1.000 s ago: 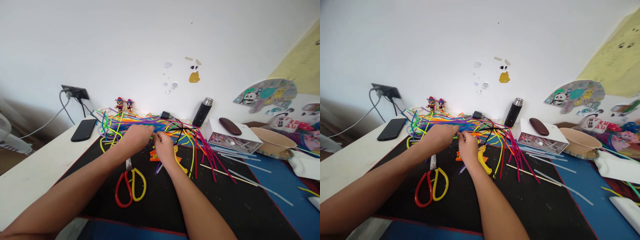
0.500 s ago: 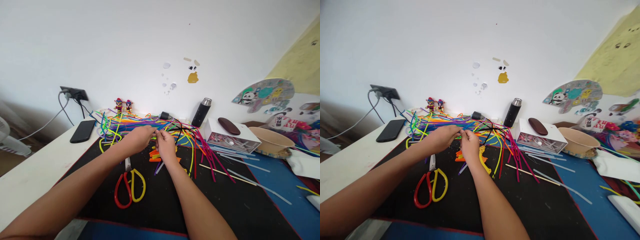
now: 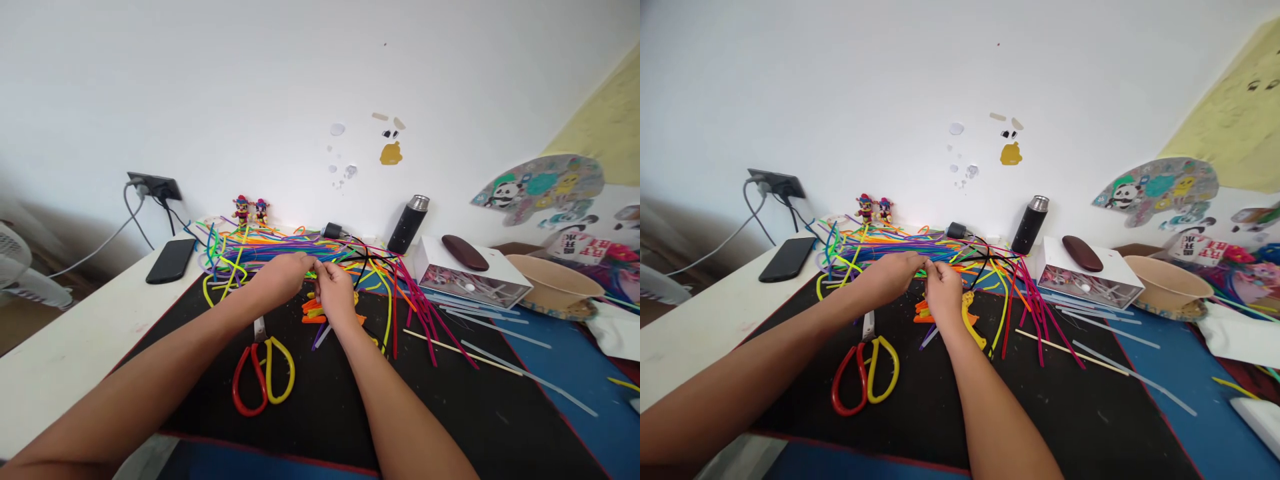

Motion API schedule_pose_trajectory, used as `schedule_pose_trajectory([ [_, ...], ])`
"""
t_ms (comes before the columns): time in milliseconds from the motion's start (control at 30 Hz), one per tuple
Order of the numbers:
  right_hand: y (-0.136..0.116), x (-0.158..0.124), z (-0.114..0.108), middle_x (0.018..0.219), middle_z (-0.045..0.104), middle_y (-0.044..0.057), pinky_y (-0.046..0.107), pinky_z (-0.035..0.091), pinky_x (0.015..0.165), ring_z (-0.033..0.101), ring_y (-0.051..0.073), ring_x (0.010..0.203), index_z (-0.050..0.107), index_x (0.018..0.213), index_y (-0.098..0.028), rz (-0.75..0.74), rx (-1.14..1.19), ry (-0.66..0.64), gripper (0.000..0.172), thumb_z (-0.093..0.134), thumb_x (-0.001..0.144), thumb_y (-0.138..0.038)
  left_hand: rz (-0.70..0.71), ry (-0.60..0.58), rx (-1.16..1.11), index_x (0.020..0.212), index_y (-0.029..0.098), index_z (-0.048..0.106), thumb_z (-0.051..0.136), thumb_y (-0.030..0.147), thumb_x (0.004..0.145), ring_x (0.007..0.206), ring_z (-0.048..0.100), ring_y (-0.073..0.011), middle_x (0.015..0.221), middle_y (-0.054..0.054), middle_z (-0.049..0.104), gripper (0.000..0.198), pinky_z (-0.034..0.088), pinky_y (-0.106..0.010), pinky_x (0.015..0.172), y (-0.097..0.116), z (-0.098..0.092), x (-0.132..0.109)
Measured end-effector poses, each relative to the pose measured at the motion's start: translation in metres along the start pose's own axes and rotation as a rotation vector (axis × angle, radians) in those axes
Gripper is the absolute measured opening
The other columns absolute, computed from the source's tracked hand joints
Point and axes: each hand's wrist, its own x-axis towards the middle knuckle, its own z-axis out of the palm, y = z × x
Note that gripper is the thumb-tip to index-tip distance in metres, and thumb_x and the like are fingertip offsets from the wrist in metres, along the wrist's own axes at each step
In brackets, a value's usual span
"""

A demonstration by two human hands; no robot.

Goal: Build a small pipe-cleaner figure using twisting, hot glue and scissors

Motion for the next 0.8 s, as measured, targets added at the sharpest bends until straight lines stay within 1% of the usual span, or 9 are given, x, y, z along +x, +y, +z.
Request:
schedule_pose_trajectory([
  [100, -0.001, -0.001, 0.001, 0.044, 0.045, -0.007, 0.026, 0.033, 0.039, 0.043, 0.013, 0.036, 0.05, 0.065, -0.025, 0.006, 0.021, -0.012, 0.047, 0.062, 0.091, -0.062, 0.015, 0.029, -0.03, 0.123, 0.012, 0.069, 0.047, 0.005, 0.094, 0.104, 0.074, -0.0273, 0.118, -0.017, 0.075, 0.037, 0.057, -0.037, 0.091, -0.002, -0.002, 0.001],
  [267, 0.0, 0.0, 0.002, 0.046, 0.045, -0.009, 0.024, 0.03, 0.037, 0.041, 0.01, 0.034, 0.048, 0.066, -0.025, 0.036, 0.155, -0.025, 0.051, 0.065, 0.088, -0.067, -0.03, 0.062, -0.087, 0.121, 0.015, 0.071, 0.044, 0.01, 0.099, 0.103, 0.075, -0.0268, 0.112, -0.015, 0.078, 0.035, 0.058, -0.036, 0.09, 0.001, -0.01, 0.001],
  [333, 0.001, 0.001, 0.002, 0.046, 0.045, -0.009, 0.024, 0.028, 0.036, 0.041, 0.01, 0.034, 0.047, 0.064, -0.024, 0.044, 0.173, -0.014, 0.054, 0.068, 0.086, -0.069, -0.016, 0.05, -0.064, 0.122, 0.014, 0.071, 0.045, 0.008, 0.097, 0.103, 0.075, -0.0271, 0.112, -0.015, 0.077, 0.036, 0.058, -0.036, 0.09, 0.003, -0.011, 0.0],
  [433, 0.002, 0.002, 0.001, 0.044, 0.045, -0.008, 0.024, 0.029, 0.037, 0.043, 0.01, 0.035, 0.045, 0.06, -0.024, 0.056, 0.148, 0.02, 0.058, 0.069, 0.085, -0.07, 0.021, -0.006, 0.004, 0.124, 0.011, 0.069, 0.046, 0.001, 0.091, 0.102, 0.074, -0.0269, 0.115, -0.017, 0.075, 0.042, 0.057, -0.036, 0.089, 0.007, -0.01, -0.002],
  [533, 0.003, 0.003, 0.0, 0.043, 0.041, -0.009, 0.025, 0.029, 0.036, 0.04, 0.01, 0.034, 0.041, 0.058, -0.025, 0.066, 0.203, 0.041, 0.06, 0.072, 0.083, -0.07, 0.044, -0.022, -0.014, 0.131, 0.011, 0.066, 0.045, -0.001, 0.09, 0.103, 0.074, -0.0269, 0.117, -0.017, 0.074, 0.048, 0.057, -0.036, 0.088, 0.009, -0.008, -0.002],
  [633, 0.003, 0.004, -0.002, 0.043, 0.038, -0.01, 0.024, 0.027, 0.036, 0.036, 0.008, 0.033, 0.04, 0.059, -0.025, 0.079, 0.303, 0.045, 0.06, 0.074, 0.082, -0.068, 0.007, 0.071, -0.205, 0.136, 0.015, 0.065, 0.044, 0.011, 0.099, 0.102, 0.074, -0.0247, 0.117, -0.014, 0.076, 0.042, 0.056, -0.034, 0.088, 0.007, -0.008, 0.0],
  [667, 0.003, 0.005, -0.002, 0.043, 0.037, -0.011, 0.023, 0.026, 0.036, 0.036, 0.008, 0.033, 0.04, 0.06, -0.025, 0.083, 0.325, 0.046, 0.059, 0.074, 0.082, -0.068, -0.028, 0.109, -0.292, 0.137, 0.016, 0.064, 0.045, 0.017, 0.102, 0.097, 0.074, -0.0234, 0.111, -0.012, 0.077, 0.039, 0.055, -0.033, 0.086, 0.006, -0.009, 0.001],
  [733, 0.001, 0.005, -0.003, 0.043, 0.037, -0.011, 0.023, 0.026, 0.036, 0.035, 0.007, 0.033, 0.04, 0.061, -0.024, 0.085, 0.354, 0.051, 0.058, 0.073, 0.084, -0.066, -0.103, 0.15, -0.448, 0.134, 0.016, 0.065, 0.05, 0.03, 0.104, 0.083, 0.072, -0.0211, 0.093, -0.007, 0.077, 0.036, 0.054, -0.03, 0.077, 0.003, -0.01, 0.002],
  [800, -0.002, 0.005, -0.005, 0.045, 0.039, -0.011, 0.023, 0.026, 0.037, 0.036, 0.007, 0.034, 0.04, 0.063, -0.024, 0.074, 0.366, 0.064, 0.058, 0.072, 0.086, -0.066, -0.148, 0.159, -0.53, 0.123, 0.015, 0.068, 0.058, 0.037, 0.102, 0.071, 0.068, -0.0198, 0.079, -0.003, 0.073, 0.032, 0.05, -0.028, 0.068, 0.001, -0.011, 0.002],
])
